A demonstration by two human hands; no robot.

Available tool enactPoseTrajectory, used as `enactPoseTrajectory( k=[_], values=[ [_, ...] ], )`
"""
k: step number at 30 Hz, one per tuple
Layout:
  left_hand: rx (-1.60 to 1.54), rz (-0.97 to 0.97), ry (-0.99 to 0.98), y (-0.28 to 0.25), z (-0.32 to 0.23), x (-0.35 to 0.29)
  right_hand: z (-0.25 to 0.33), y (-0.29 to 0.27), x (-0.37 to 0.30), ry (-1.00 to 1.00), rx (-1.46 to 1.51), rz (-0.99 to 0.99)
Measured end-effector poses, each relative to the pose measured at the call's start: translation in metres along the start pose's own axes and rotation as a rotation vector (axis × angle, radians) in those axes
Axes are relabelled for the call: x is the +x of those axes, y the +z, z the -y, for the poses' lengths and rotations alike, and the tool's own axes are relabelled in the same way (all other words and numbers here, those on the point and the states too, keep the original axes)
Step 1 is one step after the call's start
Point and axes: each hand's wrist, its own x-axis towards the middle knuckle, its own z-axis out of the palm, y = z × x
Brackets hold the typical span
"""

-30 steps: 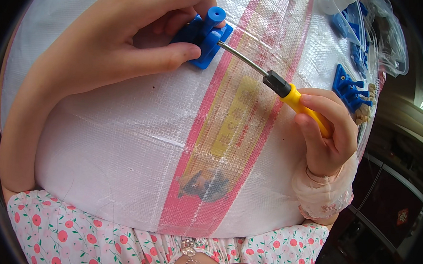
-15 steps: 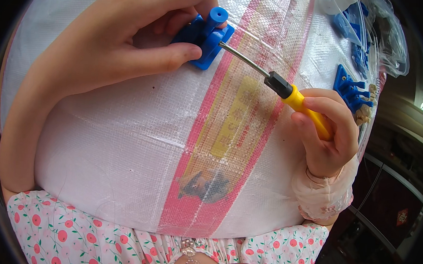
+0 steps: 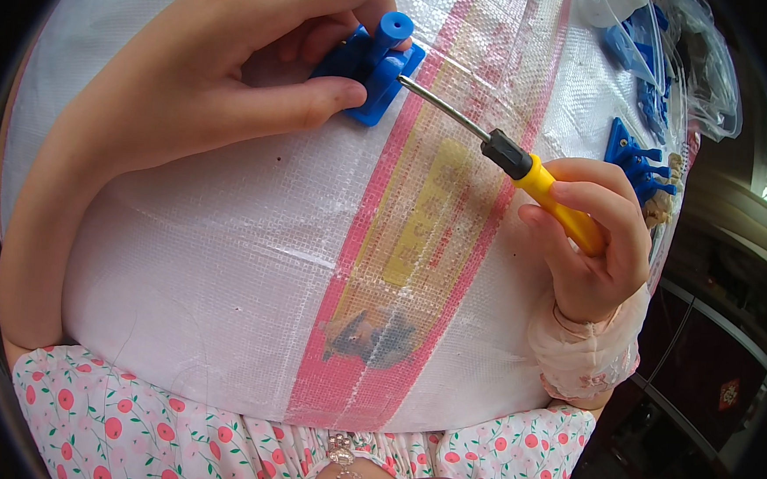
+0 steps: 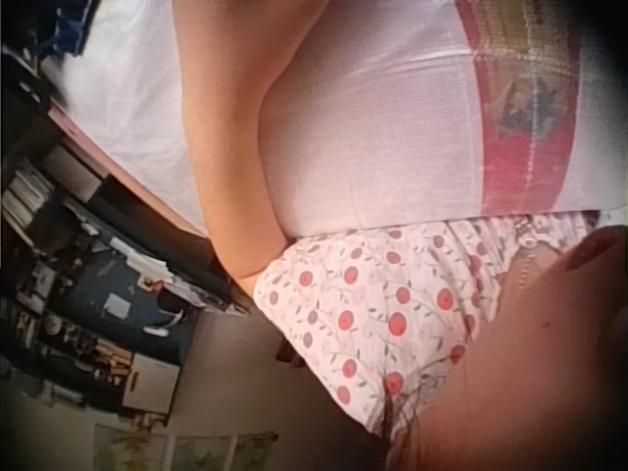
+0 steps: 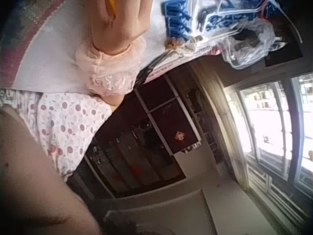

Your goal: Assembling small blue plastic components using a screwdriver.

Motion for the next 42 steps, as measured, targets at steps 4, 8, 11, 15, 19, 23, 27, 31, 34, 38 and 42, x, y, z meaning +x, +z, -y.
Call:
enactPoseTrajectory(
  k=[4,8,11,15,19,23,27,31,34,38,42],
  values=[
    [-0.038,0.006,-0.021,-0.0002,-0.0002,0.0002,-0.0005,0.0016,0.002,-0.042,-0.028,-0.028],
    [-0.017,0.003,-0.017,0.0002,0.0002,0.0009,-0.0002,0.0024,0.0009,-0.055,-0.058,-0.036],
    [-0.021,0.002,-0.013,-0.0011,-0.0014,0.0003,0.0008,0.0036,0.0008,-0.083,-0.098,-0.049],
    [-0.016,0.013,-0.024,-0.0002,0.0,0.0002,0.0001,0.0037,0.0014,-0.115,-0.136,-0.051],
    [0.019,-0.005,0.027,-0.0001,-0.0004,0.0004,0.0011,0.0035,0.0018,-0.077,-0.101,-0.059],
    [-0.03,0.024,0.007,-0.001,0.0067,-0.0008,0.001,0.0037,0.0008,-0.035,-0.052,-0.051],
    [-0.022,0.0,0.013,0.0006,0.0031,0.0004,0.0017,0.0011,0.0009,-0.022,-0.042,-0.025],
    [-0.026,0.012,-0.014,0.0001,0.0032,-0.0006,0.0011,0.0005,0.0028,-0.032,-0.03,-0.015],
    [-0.013,-0.005,0.0,0.0001,0.001,-0.0001,0.0,0.0017,0.0021,-0.03,-0.026,-0.022],
    [-0.032,-0.006,-0.002,0.0011,0.0002,0.0014,0.0007,0.0043,0.0001,0.014,-0.004,-0.042],
    [-0.037,0.001,-0.013,0.0002,0.0015,-0.0006,0.0024,-0.0001,-0.0019,0.054,0.009,0.022]
  ],
)
